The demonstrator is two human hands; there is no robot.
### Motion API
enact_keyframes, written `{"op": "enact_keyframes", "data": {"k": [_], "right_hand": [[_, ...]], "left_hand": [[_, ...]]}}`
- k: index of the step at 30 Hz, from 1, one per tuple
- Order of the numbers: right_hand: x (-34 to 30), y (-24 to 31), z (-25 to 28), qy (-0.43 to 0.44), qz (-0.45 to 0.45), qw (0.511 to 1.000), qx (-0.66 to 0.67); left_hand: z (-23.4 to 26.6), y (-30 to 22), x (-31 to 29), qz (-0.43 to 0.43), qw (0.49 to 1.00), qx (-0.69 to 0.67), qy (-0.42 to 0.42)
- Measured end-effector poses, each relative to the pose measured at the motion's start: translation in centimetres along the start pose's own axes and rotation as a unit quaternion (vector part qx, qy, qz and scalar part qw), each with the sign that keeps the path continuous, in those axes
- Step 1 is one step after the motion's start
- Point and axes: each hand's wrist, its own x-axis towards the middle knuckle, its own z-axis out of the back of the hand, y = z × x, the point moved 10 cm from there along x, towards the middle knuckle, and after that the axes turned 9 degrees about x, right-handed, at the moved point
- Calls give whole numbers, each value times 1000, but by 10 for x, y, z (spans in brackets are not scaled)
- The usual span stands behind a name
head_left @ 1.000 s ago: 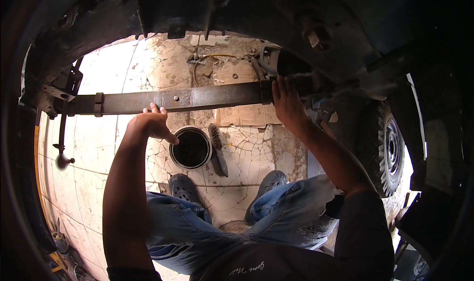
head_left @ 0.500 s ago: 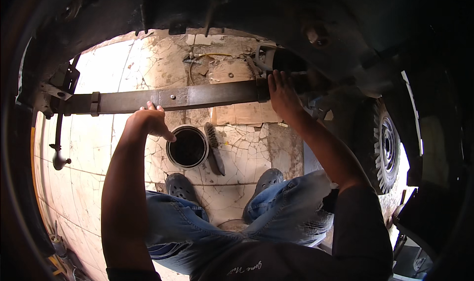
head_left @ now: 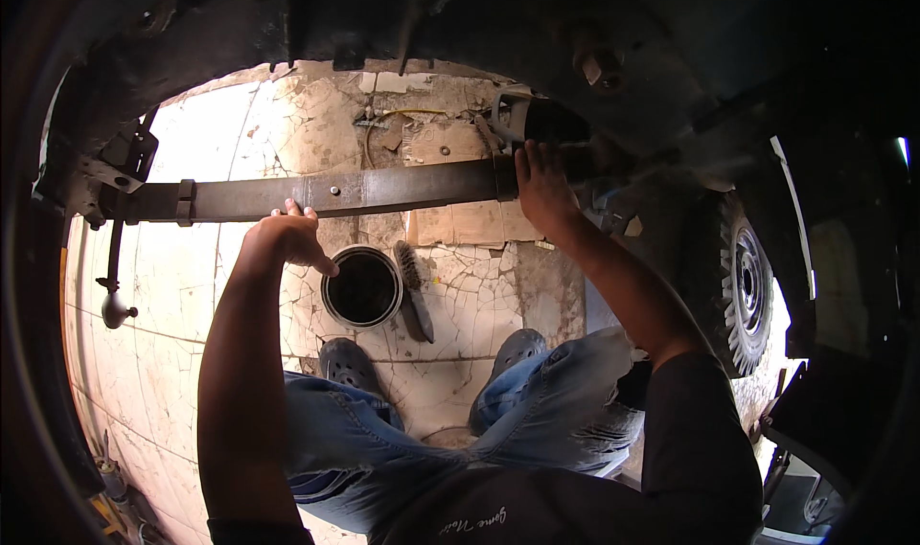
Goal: The person sits beneath a vehicle and repeatedly scrubs a metal undercarriage beam with a wire brush. A bucket of dark liquid is positioned below the work area. The person continues scrubbing the same section of the beam throughout the clip.
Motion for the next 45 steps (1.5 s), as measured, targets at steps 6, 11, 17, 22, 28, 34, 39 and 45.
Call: {"op": "enact_keyframes", "data": {"k": [6, 11, 17, 22, 28, 34, 39, 45], "right_hand": [[-25, 13, 2, 39, -23, 999, -5], [6, -4, -3, 20, -51, 998, -15], [-20, 15, -4, 49, -13, 999, -3], [-24, 18, 5, 26, -10, 1000, 10], [4, 0, -2, 42, -37, 998, 28], [-2, -21, 58, -70, -10, 990, 123], [-5, -5, 27, -38, 11, 998, 57], [-15, 3, 11, 15, -8, 999, 33]], "left_hand": [[1, 2, -6, -20, 1000, -17, -11], [1, -1, 3, -13, 1000, -6, -13], [-3, 3, 1, -25, 999, -21, -24], [3, -1, 0, -12, 1000, -13, -3], [6, -7, 3, 1, 1000, 2, -5], [6, -4, 3, -2, 1000, 1, 10], [2, 0, 8, 29, 999, 0, 17], [4, -6, 5, -8, 1000, 1, 9]]}}
